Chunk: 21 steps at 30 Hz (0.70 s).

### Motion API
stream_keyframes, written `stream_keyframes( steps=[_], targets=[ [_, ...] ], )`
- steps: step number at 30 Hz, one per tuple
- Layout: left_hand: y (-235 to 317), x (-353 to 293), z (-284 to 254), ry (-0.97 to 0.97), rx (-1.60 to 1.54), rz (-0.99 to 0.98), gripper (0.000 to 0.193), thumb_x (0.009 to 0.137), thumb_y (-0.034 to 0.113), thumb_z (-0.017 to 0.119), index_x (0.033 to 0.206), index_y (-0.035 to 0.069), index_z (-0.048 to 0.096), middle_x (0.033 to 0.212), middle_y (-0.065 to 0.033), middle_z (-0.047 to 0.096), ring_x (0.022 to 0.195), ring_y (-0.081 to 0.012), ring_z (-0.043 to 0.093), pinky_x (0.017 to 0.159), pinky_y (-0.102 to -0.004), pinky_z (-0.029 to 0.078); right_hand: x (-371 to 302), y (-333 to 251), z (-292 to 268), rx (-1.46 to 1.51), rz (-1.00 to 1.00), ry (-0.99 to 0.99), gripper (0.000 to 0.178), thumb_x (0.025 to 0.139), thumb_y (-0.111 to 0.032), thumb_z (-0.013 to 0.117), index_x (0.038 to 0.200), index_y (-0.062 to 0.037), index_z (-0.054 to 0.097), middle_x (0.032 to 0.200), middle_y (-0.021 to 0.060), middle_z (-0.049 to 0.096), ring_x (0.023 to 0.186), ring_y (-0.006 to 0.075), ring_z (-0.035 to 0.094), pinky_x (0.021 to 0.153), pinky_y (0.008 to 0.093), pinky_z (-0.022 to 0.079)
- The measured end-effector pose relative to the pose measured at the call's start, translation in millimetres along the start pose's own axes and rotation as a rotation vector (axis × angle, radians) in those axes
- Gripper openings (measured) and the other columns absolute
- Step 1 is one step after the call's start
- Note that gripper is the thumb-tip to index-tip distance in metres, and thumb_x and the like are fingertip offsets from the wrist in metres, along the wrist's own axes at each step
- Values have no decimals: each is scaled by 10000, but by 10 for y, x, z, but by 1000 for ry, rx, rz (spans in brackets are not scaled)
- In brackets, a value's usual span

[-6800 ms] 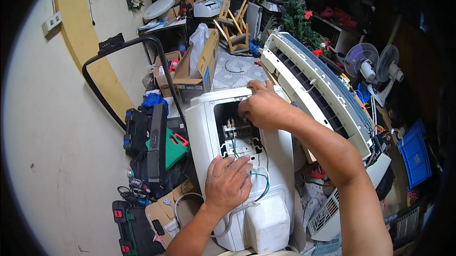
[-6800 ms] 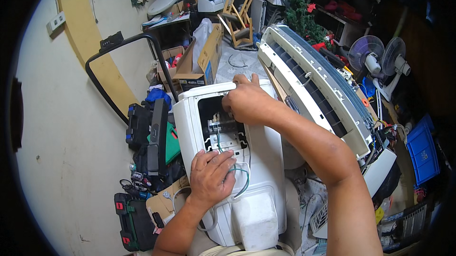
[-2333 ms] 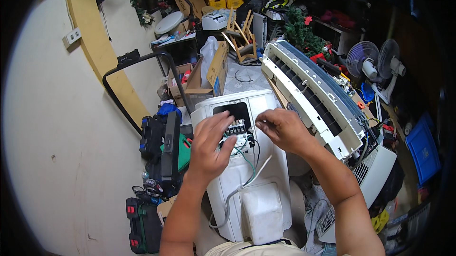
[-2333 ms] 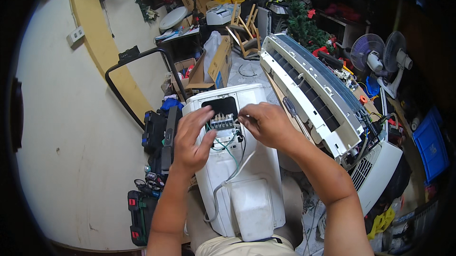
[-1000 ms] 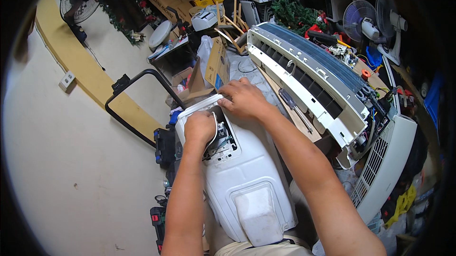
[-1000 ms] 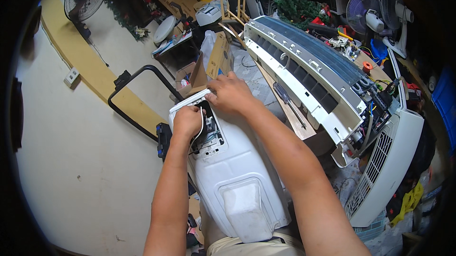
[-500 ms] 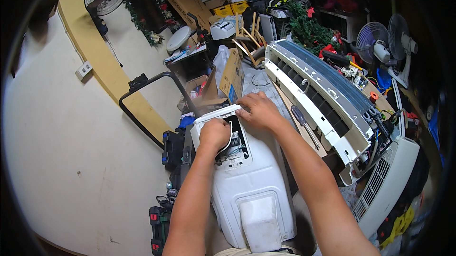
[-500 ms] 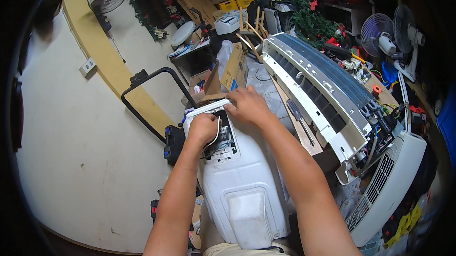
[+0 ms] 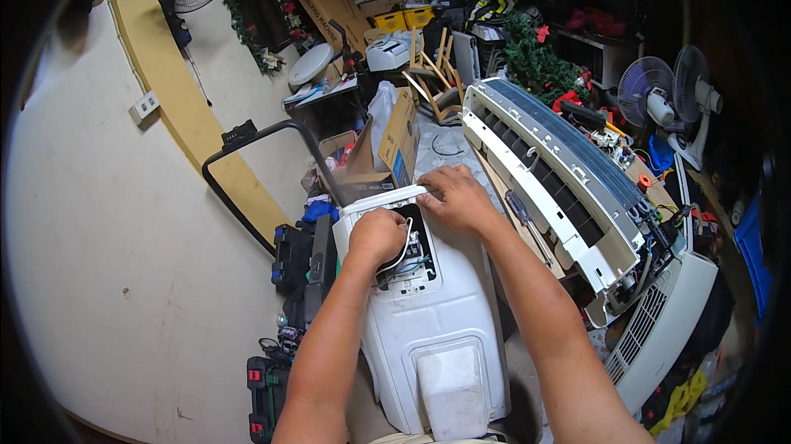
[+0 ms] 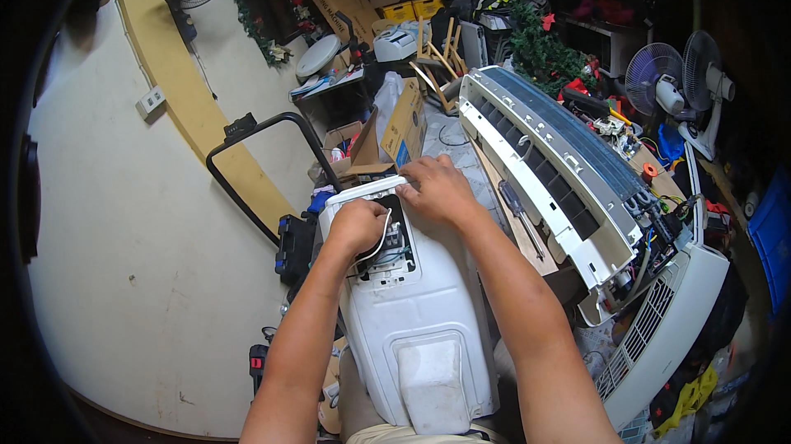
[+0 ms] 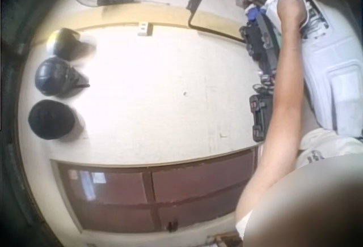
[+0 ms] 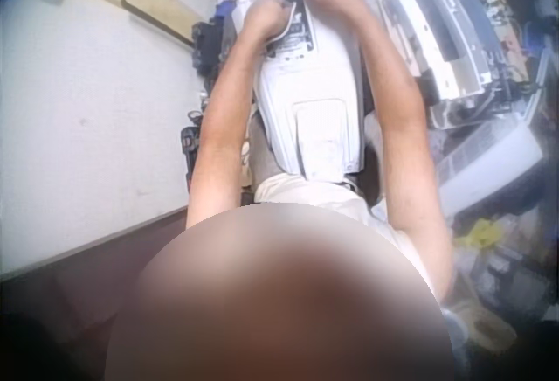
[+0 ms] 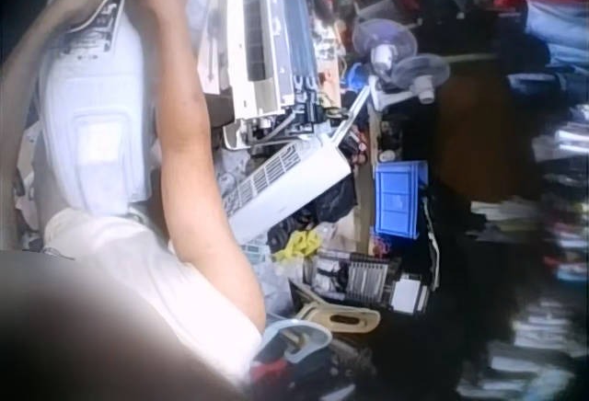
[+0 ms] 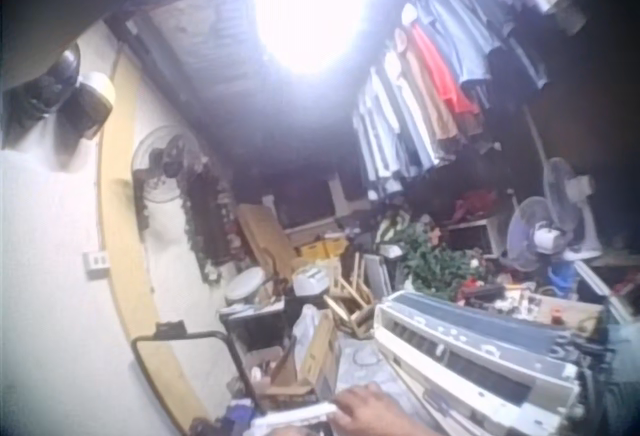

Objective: The person works on the electrical compartment of a split air conditioner, connecting wires and tightening terminal screws with a screwdriver. They then close the compartment cover and plug the unit into a power source.

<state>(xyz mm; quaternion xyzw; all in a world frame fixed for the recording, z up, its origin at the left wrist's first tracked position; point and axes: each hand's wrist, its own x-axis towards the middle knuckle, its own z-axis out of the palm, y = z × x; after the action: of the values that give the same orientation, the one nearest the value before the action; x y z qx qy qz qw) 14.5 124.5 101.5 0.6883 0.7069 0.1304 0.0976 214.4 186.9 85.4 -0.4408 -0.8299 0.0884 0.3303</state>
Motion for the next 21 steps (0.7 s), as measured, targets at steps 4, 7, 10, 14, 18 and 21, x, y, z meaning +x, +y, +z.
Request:
stream_keyframes(
  steps=[4, 7, 10, 14, 18, 21],
  targets=[
    [-3, -34, 49, 28, -29, 15, 283, 938, 272, 704, 1119, 103, 841, 1091, -188, 796, 1037, -368, 759, 961, -444, 586, 3, 15, 22, -8, -1, 11, 441, 989, -476, 695, 1319, -187, 743, 1328, 100, 697, 1273, 383, 575, 1103, 493, 502],
    [-69, -90, 59, 120, -136, 123, 296, 941, 235, 722, 1162, 61, 815, 1083, -191, 798, 1006, -372, 765, 946, -439, 589, 10, 25, 35, -9, -14, 39, 419, 1000, -455, 694, 1309, -176, 740, 1304, 102, 702, 1254, 375, 576, 1099, 480, 491],
    [-202, -305, -11, 175, -510, 125, 309, 953, 262, 735, 1174, 56, 796, 1130, -176, 792, 1040, -374, 754, 956, -459, 580, 14, 41, 36, 5, -24, 34, 403, 1004, -443, 696, 1296, -169, 742, 1292, 101, 705, 1242, 370, 579, 1099, 472, 485],
    [-454, -986, -85, 336, -173, 449, 336, 945, 263, 778, 1145, -7, 757, 1134, -183, 774, 1034, -387, 725, 943, -479, 562, 27, 61, 31, -1, -12, 6, 433, 987, -477, 702, 1319, -201, 740, 1328, 88, 693, 1281, 360, 572, 1100, 489, 504],
    [-569, -1464, 45, 357, -90, 478, 285, 954, 241, 775, 1106, 1, 749, 1063, -172, 774, 980, -389, 713, 902, -480, 561, 26, 48, 57, -3, -19, 33, 432, 1003, -494, 680, 1320, -207, 738, 1353, 63, 686, 1280, 357, 569, 1105, 479, 504],
    [-548, -1602, 82, 122, -590, 127, 240, 978, 190, 766, 1126, 2, 745, 942, -88, 765, 891, -235, 714, 817, -372, 555, 16, 45, 80, -34, -21, 46, 425, 1013, -495, 669, 1319, -208, 738, 1355, 62, 686, 1279, 354, 566, 1103, 471, 500]
  ],
)
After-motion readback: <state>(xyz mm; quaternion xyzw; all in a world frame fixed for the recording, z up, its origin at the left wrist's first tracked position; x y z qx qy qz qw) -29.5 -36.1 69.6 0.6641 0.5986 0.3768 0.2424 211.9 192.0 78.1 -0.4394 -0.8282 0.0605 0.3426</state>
